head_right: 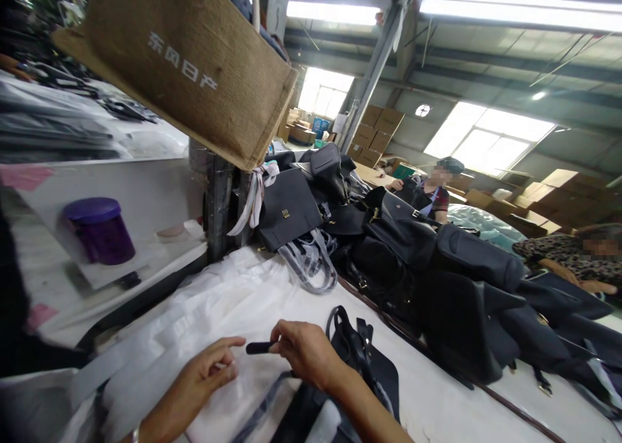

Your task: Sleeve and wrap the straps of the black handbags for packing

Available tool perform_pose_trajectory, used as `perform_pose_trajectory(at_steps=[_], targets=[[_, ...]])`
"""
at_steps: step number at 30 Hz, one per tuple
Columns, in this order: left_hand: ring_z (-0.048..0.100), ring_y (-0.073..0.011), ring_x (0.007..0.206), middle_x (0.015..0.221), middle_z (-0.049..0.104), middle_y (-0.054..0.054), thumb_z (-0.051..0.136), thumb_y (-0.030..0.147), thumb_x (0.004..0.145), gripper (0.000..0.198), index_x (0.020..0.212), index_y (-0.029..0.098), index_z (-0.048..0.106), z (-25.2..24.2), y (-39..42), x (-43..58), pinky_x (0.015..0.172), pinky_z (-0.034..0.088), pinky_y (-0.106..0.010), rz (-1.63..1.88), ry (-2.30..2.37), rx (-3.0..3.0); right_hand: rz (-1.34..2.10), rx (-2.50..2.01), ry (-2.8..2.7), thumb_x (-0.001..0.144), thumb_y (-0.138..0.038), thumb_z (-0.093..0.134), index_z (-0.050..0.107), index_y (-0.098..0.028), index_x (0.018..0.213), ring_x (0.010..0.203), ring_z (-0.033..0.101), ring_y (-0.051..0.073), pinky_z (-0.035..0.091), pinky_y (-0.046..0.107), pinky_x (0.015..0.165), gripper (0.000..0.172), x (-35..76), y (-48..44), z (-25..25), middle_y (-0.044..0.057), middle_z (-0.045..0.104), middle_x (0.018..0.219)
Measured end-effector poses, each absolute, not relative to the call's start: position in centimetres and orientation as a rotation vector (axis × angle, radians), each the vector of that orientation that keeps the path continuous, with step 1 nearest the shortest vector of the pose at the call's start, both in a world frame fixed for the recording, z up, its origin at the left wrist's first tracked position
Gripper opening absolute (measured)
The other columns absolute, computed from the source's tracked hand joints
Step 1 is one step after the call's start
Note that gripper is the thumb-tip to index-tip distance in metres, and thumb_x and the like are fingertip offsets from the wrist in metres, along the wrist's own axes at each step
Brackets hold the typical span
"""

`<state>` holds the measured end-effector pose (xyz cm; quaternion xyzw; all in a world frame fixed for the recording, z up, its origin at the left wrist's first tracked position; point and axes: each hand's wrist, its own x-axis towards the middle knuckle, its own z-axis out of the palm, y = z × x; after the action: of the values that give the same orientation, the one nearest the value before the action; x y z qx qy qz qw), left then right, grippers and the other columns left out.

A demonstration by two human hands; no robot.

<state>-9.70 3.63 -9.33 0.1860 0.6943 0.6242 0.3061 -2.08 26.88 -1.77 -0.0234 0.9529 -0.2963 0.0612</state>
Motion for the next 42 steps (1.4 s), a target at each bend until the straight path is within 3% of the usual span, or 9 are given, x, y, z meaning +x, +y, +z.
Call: perform_pose_trajectory(at_steps=[3,7,12,17,21,26,42], targets=[[0.059,-0.0188,0.077,0.091,0.069,-0.005,0.067,0.041,0.077,0.030,0.097,0.019,0.071,-8.7,3.8,-9.4,0.071,0.044,-0.028,1.678,1.824,0.489,-0.840,-0.067,2.955,0.090,-0.024,0.059,0.064,-0.023,0.094,0.082,0.062,0.015,0.039,0.022,0.073,0.006,-1.3,26.7,-1.1,-0.001,0.070,0.086],[0.058,-0.0185,0.075,0.086,0.068,-0.004,0.068,0.038,0.077,0.033,0.105,0.020,0.071,-8.3,3.9,-9.1,0.069,0.044,-0.028,1.678,1.836,0.531,-0.813,-0.144,2.992,0.093,-0.026,0.056,0.064,-0.023,0.095,0.082,0.062,0.015,0.039,0.023,0.076,0.009,-0.9,26.4,-0.6,0.000,0.070,0.087],[0.061,-0.0217,0.086,0.104,0.069,-0.007,0.066,0.034,0.079,0.018,0.089,0.020,0.072,-8.8,3.9,-9.1,0.075,0.045,-0.029,1.662,1.849,0.592,-0.709,-0.216,3.013,0.095,-0.026,0.054,0.064,-0.023,0.096,0.083,0.062,0.015,0.039,0.025,0.077,0.010,-0.7,25.7,0.2,0.001,0.070,0.088],[0.061,-0.0222,0.097,0.123,0.063,-0.008,0.061,0.029,0.082,0.013,0.074,0.019,0.062,-9.1,4.1,-9.3,0.084,0.044,-0.030,1.624,1.807,0.610,-0.578,-0.249,3.013,0.094,-0.027,0.056,0.063,-0.025,0.093,0.084,0.064,0.016,0.038,0.027,0.080,0.008,-0.5,25.7,0.5,0.000,0.070,0.087],[0.059,-0.0237,0.104,0.108,0.068,-0.007,0.061,0.029,0.082,0.015,0.071,0.019,0.059,-8.6,4.3,-8.9,0.090,0.041,-0.029,1.628,1.740,0.609,-0.495,-0.318,3.012,0.092,-0.025,0.059,0.062,-0.025,0.093,0.085,0.063,0.016,0.037,0.028,0.080,0.003,-0.4,25.6,0.8,-0.001,0.070,0.087],[0.051,-0.0153,0.064,0.065,0.057,0.003,0.060,0.033,0.082,0.018,0.071,0.019,0.056,-8.7,4.6,-8.2,0.062,0.037,-0.025,1.556,1.761,0.612,-0.412,-0.378,3.009,0.094,-0.028,0.055,0.062,-0.024,0.094,0.081,0.062,0.016,0.037,0.028,0.078,0.008,-0.7,24.9,1.3,0.000,0.069,0.085],[0.054,-0.0155,0.064,0.064,0.059,0.002,0.059,0.032,0.083,0.019,0.070,0.017,0.059,-8.3,4.2,-7.9,0.064,0.040,-0.027,1.575,1.690,0.559,-0.461,-0.278,3.063,0.096,-0.029,0.054,0.062,-0.024,0.091,0.084,0.062,0.016,0.035,0.029,0.079,0.010,0.6,25.5,2.2,-0.001,0.069,0.086]])
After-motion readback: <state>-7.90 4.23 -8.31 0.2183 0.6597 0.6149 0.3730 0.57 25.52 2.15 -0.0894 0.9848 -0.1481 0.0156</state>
